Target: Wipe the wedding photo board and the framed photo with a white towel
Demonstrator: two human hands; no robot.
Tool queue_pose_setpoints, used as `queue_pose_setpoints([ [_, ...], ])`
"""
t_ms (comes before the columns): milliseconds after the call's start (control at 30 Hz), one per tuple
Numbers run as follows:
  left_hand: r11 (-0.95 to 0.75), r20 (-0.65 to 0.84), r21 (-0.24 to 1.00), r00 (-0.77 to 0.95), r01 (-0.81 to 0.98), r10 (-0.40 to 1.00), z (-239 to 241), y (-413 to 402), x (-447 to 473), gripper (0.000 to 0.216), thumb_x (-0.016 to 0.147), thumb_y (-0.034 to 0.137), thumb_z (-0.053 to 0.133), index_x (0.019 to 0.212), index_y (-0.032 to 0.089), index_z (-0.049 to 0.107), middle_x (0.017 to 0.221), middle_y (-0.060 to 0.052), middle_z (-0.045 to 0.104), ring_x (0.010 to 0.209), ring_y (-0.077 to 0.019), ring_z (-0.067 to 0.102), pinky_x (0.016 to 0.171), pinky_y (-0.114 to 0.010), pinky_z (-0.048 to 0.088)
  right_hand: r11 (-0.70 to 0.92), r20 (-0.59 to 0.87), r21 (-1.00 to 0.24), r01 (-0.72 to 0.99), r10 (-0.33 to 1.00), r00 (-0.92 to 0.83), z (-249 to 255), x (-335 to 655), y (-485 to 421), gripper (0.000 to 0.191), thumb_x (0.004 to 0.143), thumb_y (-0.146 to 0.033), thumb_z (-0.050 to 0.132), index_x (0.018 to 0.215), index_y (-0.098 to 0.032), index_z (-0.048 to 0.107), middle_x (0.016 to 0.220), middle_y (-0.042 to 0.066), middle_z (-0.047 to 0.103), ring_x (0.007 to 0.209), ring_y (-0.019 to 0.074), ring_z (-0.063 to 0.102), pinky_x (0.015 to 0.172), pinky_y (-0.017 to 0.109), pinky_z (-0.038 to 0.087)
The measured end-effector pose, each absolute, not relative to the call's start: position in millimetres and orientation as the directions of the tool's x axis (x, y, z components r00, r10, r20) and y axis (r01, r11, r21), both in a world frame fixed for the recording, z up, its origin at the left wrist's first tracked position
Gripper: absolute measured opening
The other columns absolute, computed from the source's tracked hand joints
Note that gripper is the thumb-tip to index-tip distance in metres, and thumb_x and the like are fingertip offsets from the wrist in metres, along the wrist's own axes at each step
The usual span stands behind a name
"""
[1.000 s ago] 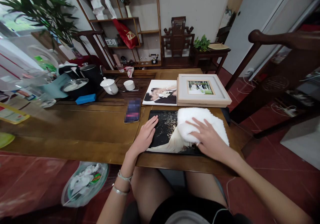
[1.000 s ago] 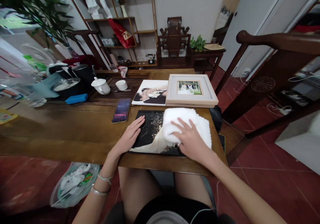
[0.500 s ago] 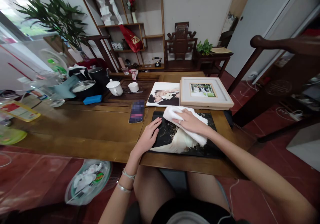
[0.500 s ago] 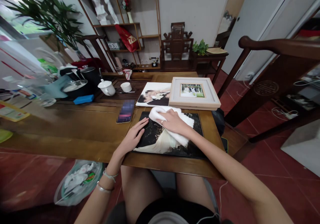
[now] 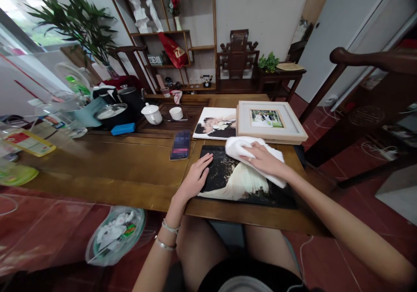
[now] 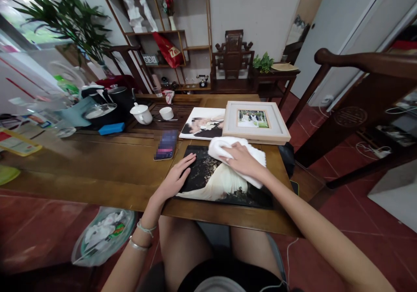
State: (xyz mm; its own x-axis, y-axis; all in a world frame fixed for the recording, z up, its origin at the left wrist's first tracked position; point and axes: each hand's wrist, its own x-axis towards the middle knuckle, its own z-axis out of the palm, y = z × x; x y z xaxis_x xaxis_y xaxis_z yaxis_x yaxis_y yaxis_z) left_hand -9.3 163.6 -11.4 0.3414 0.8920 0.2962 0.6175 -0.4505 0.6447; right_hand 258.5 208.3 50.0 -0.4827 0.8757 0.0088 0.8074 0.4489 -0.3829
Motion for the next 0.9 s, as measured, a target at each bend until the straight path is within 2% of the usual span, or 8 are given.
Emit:
queue_pose_setpoints([
  [133,-0.448,0.295,0.649,0.339,0.615,0.893,-8.9,162.7,-8.6,0.042,0.096,0.026,0.033,0.135,0.022,0.047,0.146,-0.007,0.043,0.138,-0.0206,0.034,0.116,-0.046,0.027,0.417,0.123,-0.328,0.848,0.909,-0.399,34.8,312.5,191.3,0.039,0.091,-0.032,0.035,0.118,-0.019,0.061,0.120,0.015,0.054,0.118,0.0316,0.044,0.100,0.047,0.031],
  [233,-0.454,0.302,0.638,0.340,0.623,0.891,-9.4,162.7,-8.6,0.042,0.096,0.025,0.033,0.135,0.023,0.047,0.146,-0.006,0.043,0.138,-0.0203,0.034,0.115,-0.046,0.027,0.448,0.203,-0.270,0.852,0.892,-0.405,26.7,314.1,179.1,0.037,0.086,-0.023,0.040,0.116,-0.017,0.061,0.123,0.016,0.055,0.129,0.0341,0.034,0.102,0.054,0.026],
  [333,-0.456,0.302,0.624,0.343,0.634,0.889,-9.9,163.2,-8.7,0.042,0.096,0.024,0.033,0.135,0.022,0.047,0.146,-0.007,0.043,0.138,-0.0201,0.035,0.115,-0.045,0.028,0.563,0.203,-0.250,0.788,0.826,-0.526,26.9,283.0,151.3,0.043,0.074,-0.013,0.046,0.113,-0.017,0.063,0.127,0.015,0.056,0.138,0.0346,0.019,0.104,0.057,0.020],
  [400,-0.459,0.300,0.618,0.349,0.638,0.888,-9.8,163.5,-8.9,0.042,0.096,0.024,0.033,0.135,0.021,0.047,0.146,-0.007,0.044,0.138,-0.0205,0.035,0.115,-0.046,0.029,0.687,0.157,-0.280,0.671,0.722,-0.674,31.0,257.6,127.2,0.048,0.067,-0.010,0.048,0.111,-0.021,0.063,0.135,0.010,0.051,0.141,0.0336,0.011,0.107,0.058,0.013],
  [533,-0.465,0.297,0.614,0.359,0.638,0.885,-10.0,163.7,-9.4,0.043,0.095,0.022,0.032,0.136,0.020,0.046,0.146,-0.008,0.043,0.138,-0.0207,0.035,0.115,-0.046,0.029,0.810,0.110,-0.326,0.488,0.545,-0.831,37.2,234.3,106.2,0.054,0.062,-0.009,0.048,0.112,-0.023,0.061,0.145,0.005,0.042,0.143,0.0297,0.006,0.110,0.057,0.009],
  [733,-0.464,0.305,0.617,0.351,0.636,0.885,-9.9,162.5,-9.3,0.042,0.096,0.024,0.033,0.135,0.020,0.047,0.146,-0.008,0.043,0.138,-0.0207,0.035,0.115,-0.046,0.028,0.681,0.180,-0.239,0.692,0.732,-0.657,26.6,260.2,169.3,0.048,0.070,-0.012,0.048,0.117,-0.017,0.061,0.130,0.015,0.055,0.139,0.0344,0.022,0.105,0.057,0.021],
  [833,-0.470,0.315,0.618,0.350,0.630,0.882,-9.8,162.4,-9.2,0.041,0.096,0.025,0.034,0.135,0.022,0.048,0.146,-0.006,0.044,0.138,-0.0210,0.036,0.114,-0.046,0.029,0.620,0.196,-0.170,0.766,0.783,-0.591,23.6,259.9,190.0,0.049,0.074,-0.014,0.049,0.121,-0.019,0.060,0.136,0.014,0.051,0.138,0.0374,0.022,0.103,0.059,0.023],
  [900,-0.471,0.317,0.617,0.348,0.631,0.882,-10.4,162.9,-9.3,0.042,0.096,0.025,0.034,0.135,0.022,0.047,0.146,-0.007,0.044,0.138,-0.0209,0.035,0.115,-0.046,0.028,0.611,0.178,-0.144,0.778,0.790,-0.587,23.7,250.8,186.2,0.050,0.073,-0.015,0.052,0.121,-0.020,0.060,0.142,0.012,0.045,0.138,0.0410,0.019,0.104,0.062,0.018],
])
